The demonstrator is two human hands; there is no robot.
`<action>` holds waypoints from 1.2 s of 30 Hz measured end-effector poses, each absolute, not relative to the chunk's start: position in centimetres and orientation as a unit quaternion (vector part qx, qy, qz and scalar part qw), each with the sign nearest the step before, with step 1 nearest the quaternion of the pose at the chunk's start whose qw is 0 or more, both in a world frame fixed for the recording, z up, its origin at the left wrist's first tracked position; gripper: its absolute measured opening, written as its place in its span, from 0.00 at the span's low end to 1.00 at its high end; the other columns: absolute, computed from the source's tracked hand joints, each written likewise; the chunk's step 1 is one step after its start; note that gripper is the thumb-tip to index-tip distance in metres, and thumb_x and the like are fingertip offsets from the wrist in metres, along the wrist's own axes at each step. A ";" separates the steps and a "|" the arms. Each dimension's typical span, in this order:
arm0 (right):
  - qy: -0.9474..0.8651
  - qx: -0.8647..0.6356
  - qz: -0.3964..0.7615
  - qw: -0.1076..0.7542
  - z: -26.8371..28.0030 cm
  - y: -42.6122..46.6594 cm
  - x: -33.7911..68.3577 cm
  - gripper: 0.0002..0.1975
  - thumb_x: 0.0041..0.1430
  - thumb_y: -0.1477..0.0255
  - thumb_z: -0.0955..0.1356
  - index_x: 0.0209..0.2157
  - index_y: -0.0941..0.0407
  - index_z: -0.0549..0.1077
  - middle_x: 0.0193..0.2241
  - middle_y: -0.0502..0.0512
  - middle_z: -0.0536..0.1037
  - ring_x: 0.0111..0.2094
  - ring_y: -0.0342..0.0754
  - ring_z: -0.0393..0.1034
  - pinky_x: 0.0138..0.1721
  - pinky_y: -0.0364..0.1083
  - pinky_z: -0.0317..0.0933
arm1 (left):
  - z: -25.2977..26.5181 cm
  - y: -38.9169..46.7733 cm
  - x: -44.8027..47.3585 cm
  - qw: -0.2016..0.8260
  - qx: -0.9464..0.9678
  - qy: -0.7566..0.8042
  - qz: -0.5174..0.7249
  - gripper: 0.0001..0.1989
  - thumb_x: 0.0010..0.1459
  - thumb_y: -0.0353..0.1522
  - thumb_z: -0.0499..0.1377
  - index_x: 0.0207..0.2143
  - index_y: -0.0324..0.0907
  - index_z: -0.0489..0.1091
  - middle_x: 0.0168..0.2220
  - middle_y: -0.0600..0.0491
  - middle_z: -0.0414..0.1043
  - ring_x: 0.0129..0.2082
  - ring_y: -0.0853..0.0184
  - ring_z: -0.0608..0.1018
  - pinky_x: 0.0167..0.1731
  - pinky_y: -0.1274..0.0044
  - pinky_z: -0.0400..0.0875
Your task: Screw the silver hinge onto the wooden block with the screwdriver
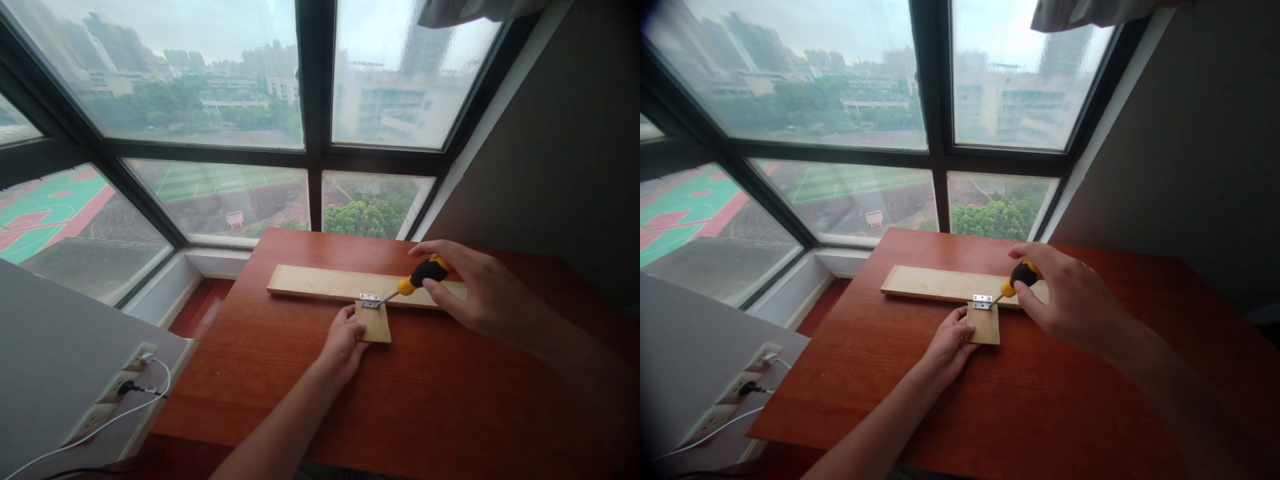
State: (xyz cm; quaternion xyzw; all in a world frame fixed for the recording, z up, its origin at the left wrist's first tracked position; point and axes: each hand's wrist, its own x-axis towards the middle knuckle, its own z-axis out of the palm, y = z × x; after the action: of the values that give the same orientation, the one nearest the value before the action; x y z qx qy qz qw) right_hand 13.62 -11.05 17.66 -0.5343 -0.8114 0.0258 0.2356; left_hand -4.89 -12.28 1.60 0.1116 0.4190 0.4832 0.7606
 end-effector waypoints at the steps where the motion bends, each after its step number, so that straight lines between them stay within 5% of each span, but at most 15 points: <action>1: -0.807 -0.541 0.017 0.236 17.5 -11.0 13.5 0.17 0.59 0.64 0.66 0.50 0.52 0.70 0.48 0.54 0.78 0.44 0.54 0.75 0.41 0.50 0.67 | 1.6 -12.3 -4.9 0.761 0.113 0.419 0.483 0.25 0.40 0.16 0.55 0.44 0.39 0.64 0.42 0.45 0.76 0.39 0.61 0.79 0.36 0.73 0.75; 4: -0.792 -0.563 -0.009 0.234 17.3 -10.7 13.2 0.16 0.61 0.58 0.65 0.47 0.51 0.72 0.44 0.53 0.80 0.40 0.53 0.76 0.36 0.50 0.67 | 1.5 -12.3 -4.9 0.761 0.117 0.419 0.481 0.25 0.41 0.16 0.54 0.44 0.39 0.64 0.42 0.45 0.76 0.39 0.61 0.79 0.36 0.73 0.75; 8: -0.797 -0.552 -0.005 0.244 17.5 -10.6 13.0 0.13 0.62 0.66 0.65 0.47 0.51 0.72 0.43 0.52 0.80 0.39 0.51 0.76 0.39 0.49 0.67 | 1.5 -12.3 -4.9 0.759 0.118 0.419 0.484 0.25 0.40 0.16 0.55 0.43 0.39 0.64 0.43 0.46 0.76 0.40 0.61 0.79 0.37 0.72 0.76; 12: -0.817 -0.517 0.037 0.252 17.8 -11.0 13.2 0.21 0.56 0.72 0.66 0.53 0.53 0.68 0.47 0.54 0.77 0.43 0.51 0.74 0.43 0.49 0.67 | 1.5 -12.3 -4.9 0.762 0.113 0.416 0.482 0.24 0.41 0.16 0.55 0.42 0.40 0.64 0.43 0.45 0.76 0.40 0.61 0.79 0.37 0.72 0.76; 19: -0.794 -0.555 -0.027 0.249 16.8 -10.4 13.0 0.19 0.62 0.61 0.67 0.52 0.52 0.68 0.44 0.55 0.79 0.39 0.53 0.76 0.37 0.49 0.67 | 1.6 -12.3 -4.9 0.764 0.114 0.414 0.481 0.24 0.41 0.16 0.55 0.42 0.40 0.64 0.42 0.46 0.76 0.40 0.62 0.79 0.36 0.73 0.75; 29: -0.821 -0.498 0.070 0.270 17.6 -11.2 13.1 0.23 0.57 0.73 0.65 0.55 0.52 0.65 0.51 0.57 0.75 0.48 0.52 0.72 0.47 0.50 0.67 | 1.5 -12.4 -5.0 0.764 0.116 0.417 0.479 0.24 0.41 0.17 0.55 0.42 0.40 0.65 0.42 0.46 0.75 0.41 0.60 0.79 0.38 0.71 0.75; 36: -0.781 -0.564 -0.013 0.267 16.8 -10.6 13.1 0.24 0.62 0.61 0.67 0.58 0.52 0.65 0.45 0.55 0.78 0.41 0.53 0.75 0.42 0.52 0.69 | 1.6 -12.4 -5.0 0.761 0.123 0.417 0.481 0.25 0.40 0.16 0.55 0.43 0.39 0.65 0.43 0.46 0.75 0.40 0.61 0.79 0.36 0.73 0.75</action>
State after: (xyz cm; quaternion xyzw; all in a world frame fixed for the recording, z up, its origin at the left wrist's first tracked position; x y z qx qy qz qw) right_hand 13.08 -10.59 16.82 -0.5639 -0.7814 -0.0125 0.2668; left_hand -4.95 -12.39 1.62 0.1231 0.4166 0.4814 0.7613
